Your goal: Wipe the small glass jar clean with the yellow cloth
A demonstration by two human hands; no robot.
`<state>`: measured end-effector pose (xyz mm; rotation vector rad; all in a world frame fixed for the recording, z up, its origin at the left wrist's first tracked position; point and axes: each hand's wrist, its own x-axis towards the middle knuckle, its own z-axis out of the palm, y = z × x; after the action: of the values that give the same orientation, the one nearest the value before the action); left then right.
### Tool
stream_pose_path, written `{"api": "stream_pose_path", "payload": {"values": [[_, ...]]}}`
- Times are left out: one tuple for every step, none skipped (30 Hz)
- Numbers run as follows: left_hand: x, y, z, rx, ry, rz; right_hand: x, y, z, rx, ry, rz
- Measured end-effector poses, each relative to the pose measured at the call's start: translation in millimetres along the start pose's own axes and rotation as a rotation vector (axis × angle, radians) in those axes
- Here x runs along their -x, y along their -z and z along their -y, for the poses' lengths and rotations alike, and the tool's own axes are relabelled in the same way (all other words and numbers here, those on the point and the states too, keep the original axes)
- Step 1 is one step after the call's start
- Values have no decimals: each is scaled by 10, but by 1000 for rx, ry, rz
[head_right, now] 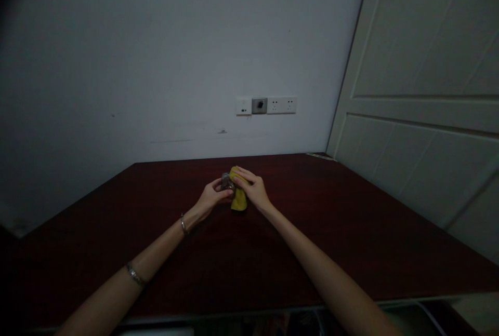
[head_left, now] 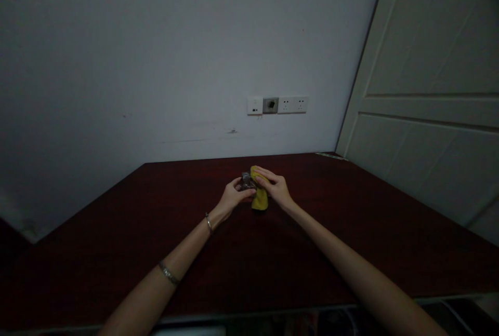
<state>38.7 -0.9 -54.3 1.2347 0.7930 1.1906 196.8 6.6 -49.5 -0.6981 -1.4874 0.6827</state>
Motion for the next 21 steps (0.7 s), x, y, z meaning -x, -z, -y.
{"api": "stream_pose_path", "payload": {"values": [[1,1,-3,0,-2,3,3,6,6,20,7,7],[-3,3,-4,-4,-4,4,6,17,18,50,24,21],[-10,7,0,-15,-8,5,9,32,36,88,56,44],[-24,14,9,-30,-18,3,12,50,61,133,103,81],[-43,23,23,-53,-37,-2,15,69,91,184,162,126],[-67,35,42,-82,-63,-10,16,89,123,237,228,182],[-93,49,65,-115,-94,-19,18,106,152,288,290,244],[-118,63,89,-154,-128,-30,18,120,176,334,337,297],[-141,77,111,-193,-152,-40,18,128,191,369,369,337],[-158,91,130,-231,-168,-50,18,131,196,394,386,357],[-170,102,143,-266,-179,-59,18,128,190,409,391,354],[-176,111,151,-295,-186,-67,19,120,176,415,385,337],[-177,118,154,-317,-193,-76,22,107,156,416,374,308],[-176,123,154,-331,-200,-87,25,90,136,415,361,280],[-175,128,152,-337,-206,-98,31,73,118,415,348,255],[-175,132,151,-337,-209,-111,38,54,106,415,339,232],[-178,136,153,-334,-211,-120,47,38,102,417,334,212],[-184,141,158,-331,-213,-125,56,24,107,420,336,199],[-194,145,166,-329,-215,-123,65,14,119,425,346,194],[-205,149,175,-328,-216,-115,73,7,135,433,359,205],[-216,152,184,-331,-217,-108,79,4,154,443,376,227]]}}
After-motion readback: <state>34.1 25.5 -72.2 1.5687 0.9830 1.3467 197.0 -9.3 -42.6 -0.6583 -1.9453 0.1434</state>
